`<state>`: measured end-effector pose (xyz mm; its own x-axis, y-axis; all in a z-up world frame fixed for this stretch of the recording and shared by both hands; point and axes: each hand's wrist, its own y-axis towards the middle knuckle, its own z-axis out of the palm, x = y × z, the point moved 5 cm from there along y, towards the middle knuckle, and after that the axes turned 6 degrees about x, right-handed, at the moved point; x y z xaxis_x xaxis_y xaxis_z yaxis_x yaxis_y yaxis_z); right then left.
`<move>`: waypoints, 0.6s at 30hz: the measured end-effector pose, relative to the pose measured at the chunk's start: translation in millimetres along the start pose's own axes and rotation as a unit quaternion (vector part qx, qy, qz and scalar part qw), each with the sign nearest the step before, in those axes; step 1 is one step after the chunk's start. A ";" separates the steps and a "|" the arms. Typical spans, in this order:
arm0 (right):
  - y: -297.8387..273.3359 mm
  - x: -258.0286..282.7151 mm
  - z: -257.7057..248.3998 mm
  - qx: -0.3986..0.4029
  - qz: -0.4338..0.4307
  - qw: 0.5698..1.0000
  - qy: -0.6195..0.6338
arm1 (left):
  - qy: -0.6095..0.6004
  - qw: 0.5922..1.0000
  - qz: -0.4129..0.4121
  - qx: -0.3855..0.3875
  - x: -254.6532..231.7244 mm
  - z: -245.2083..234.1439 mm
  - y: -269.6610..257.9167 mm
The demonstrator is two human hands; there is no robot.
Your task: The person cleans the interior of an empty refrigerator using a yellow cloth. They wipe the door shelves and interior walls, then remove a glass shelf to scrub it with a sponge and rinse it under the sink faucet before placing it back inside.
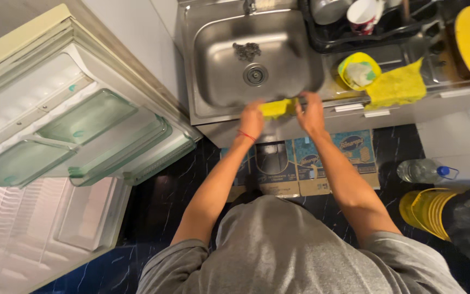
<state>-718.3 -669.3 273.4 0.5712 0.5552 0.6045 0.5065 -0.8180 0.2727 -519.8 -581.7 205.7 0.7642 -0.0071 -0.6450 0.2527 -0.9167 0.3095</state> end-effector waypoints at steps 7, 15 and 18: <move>-37.8 60.6 93.4 0.303 -0.090 0.932 -0.178 | 0.245 0.962 0.034 0.114 21.8 33.2 -64.7; -13.2 126.1 164.4 0.443 -0.166 0.861 -0.188 | 0.321 0.940 -0.097 0.056 85.8 -39.0 -91.4; 4.2 149.8 215.3 0.476 -0.204 0.834 -0.189 | 0.314 0.894 -0.267 0.175 104.2 -76.7 -91.7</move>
<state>-491.5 -557.1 203.9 0.2970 0.9131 0.2794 0.8895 -0.1581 -0.4287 -417.9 -467.7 163.7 0.8002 0.5941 -0.0818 0.5641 -0.7920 -0.2334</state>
